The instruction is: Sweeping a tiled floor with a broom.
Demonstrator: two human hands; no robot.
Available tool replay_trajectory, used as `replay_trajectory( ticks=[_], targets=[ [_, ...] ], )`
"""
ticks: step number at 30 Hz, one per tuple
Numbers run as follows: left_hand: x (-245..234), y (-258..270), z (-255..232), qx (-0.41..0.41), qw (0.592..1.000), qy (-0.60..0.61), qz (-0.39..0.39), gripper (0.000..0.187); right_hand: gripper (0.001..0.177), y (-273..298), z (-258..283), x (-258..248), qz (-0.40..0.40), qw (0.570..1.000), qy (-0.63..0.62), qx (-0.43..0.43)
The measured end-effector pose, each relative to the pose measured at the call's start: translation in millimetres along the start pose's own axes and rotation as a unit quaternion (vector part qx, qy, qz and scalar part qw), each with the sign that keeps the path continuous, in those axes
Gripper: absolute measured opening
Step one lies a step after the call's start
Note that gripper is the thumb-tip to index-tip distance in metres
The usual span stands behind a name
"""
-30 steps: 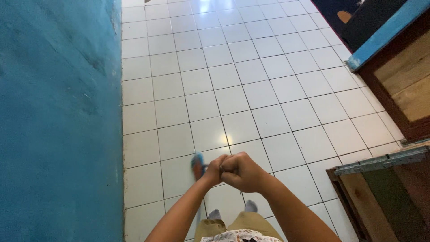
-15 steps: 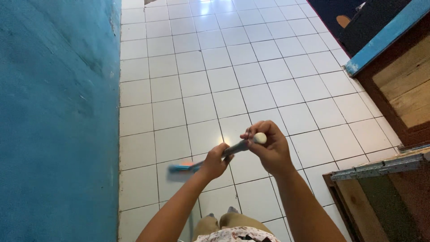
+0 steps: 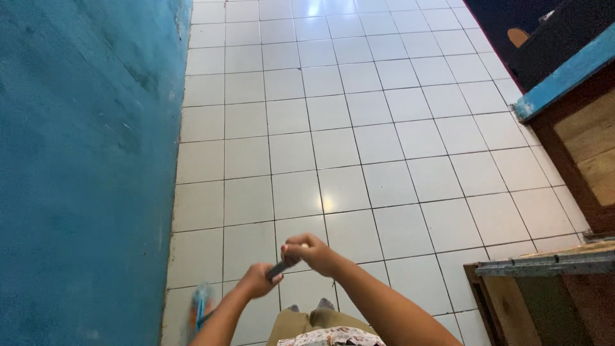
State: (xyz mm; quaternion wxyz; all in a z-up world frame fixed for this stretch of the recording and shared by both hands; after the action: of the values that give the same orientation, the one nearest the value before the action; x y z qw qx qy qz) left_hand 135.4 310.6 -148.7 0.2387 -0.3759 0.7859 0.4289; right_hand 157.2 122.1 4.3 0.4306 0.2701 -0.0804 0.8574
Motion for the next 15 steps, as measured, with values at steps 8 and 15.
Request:
replay_trajectory(
  ticks=[8,15],
  targets=[
    [17.0,-19.8,-79.2,0.113,0.987,0.047,-0.108,0.012,0.035,31.1,54.5,-1.9,0.035,0.994,0.104,0.015],
    [1.6,-63.3,-140.3,0.187,0.955,0.196,-0.123,0.009,0.03,46.6,124.0,47.7,0.032,0.917,0.395,0.047]
  ],
)
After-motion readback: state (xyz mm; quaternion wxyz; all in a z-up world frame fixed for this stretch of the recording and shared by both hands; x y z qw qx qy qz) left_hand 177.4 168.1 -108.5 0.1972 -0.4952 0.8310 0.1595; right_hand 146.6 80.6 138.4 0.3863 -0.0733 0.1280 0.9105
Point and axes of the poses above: each hand's wrist, its own y-axis away from the middle knuckle, its own x-axis out of the palm, z = x × y, the point moved 5 cm from there along -y, towards the middle knuckle, and after that the axes turned 13 degrees about -y, right-handed, at the moved point
